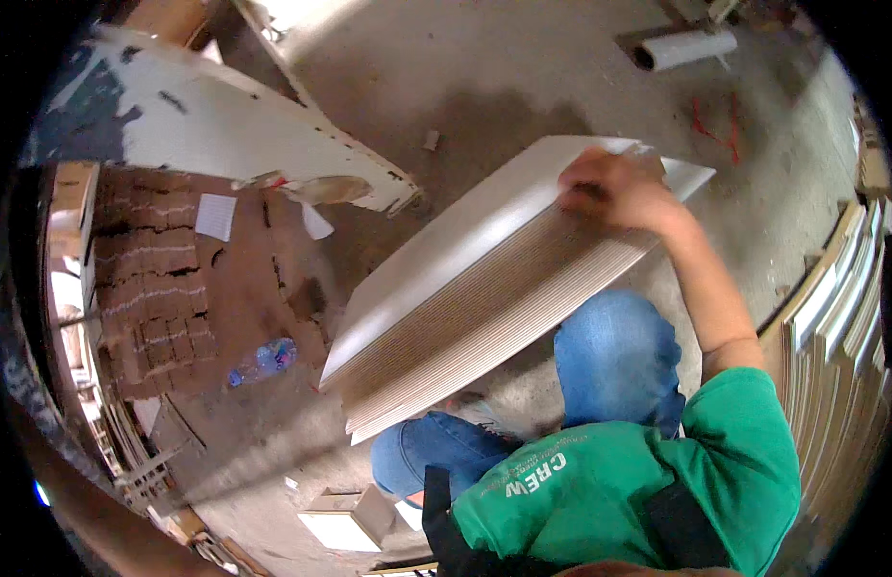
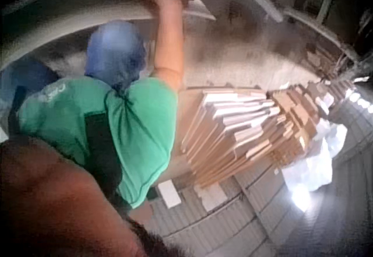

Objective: The person sits on the floor and applies small white labels to the edges of a stack of white panels. They peel each label from a roll and press it onto the panel edge, repeating this process for multiple panels in the stack.

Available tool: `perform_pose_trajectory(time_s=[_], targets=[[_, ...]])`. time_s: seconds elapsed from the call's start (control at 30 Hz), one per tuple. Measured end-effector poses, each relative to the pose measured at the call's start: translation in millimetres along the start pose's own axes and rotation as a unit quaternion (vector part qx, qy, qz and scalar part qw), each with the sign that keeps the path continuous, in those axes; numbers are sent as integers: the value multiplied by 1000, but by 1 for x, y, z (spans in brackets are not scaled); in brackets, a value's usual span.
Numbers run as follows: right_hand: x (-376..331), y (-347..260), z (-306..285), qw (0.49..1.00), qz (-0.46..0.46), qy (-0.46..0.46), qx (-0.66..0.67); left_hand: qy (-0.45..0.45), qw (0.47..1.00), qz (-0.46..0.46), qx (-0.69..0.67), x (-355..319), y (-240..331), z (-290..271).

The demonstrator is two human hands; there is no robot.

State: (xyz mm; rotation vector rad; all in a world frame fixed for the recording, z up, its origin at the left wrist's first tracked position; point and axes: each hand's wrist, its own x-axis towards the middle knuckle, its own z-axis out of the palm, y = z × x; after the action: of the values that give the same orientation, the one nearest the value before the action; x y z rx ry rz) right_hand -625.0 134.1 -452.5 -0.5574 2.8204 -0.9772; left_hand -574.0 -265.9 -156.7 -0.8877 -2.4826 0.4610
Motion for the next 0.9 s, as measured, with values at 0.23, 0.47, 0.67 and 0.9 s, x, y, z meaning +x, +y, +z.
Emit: perform_pose_trajectory(time_s=[0.23,0.47,0.67,0.9], targets=[[-111,89,-7,877,190,420,-139,-210,863,-287,-358,-213,140,168],[-84,47,31,910,32,356,-210,-318,850,-196,-371,-156,160,184],[-74,43,27,908,1,359,-215,-235,902,-109,-344,-161,158,202],[-45,56,12,911,-5,347,-223,-148,924,-189,-297,-165,149,199]])
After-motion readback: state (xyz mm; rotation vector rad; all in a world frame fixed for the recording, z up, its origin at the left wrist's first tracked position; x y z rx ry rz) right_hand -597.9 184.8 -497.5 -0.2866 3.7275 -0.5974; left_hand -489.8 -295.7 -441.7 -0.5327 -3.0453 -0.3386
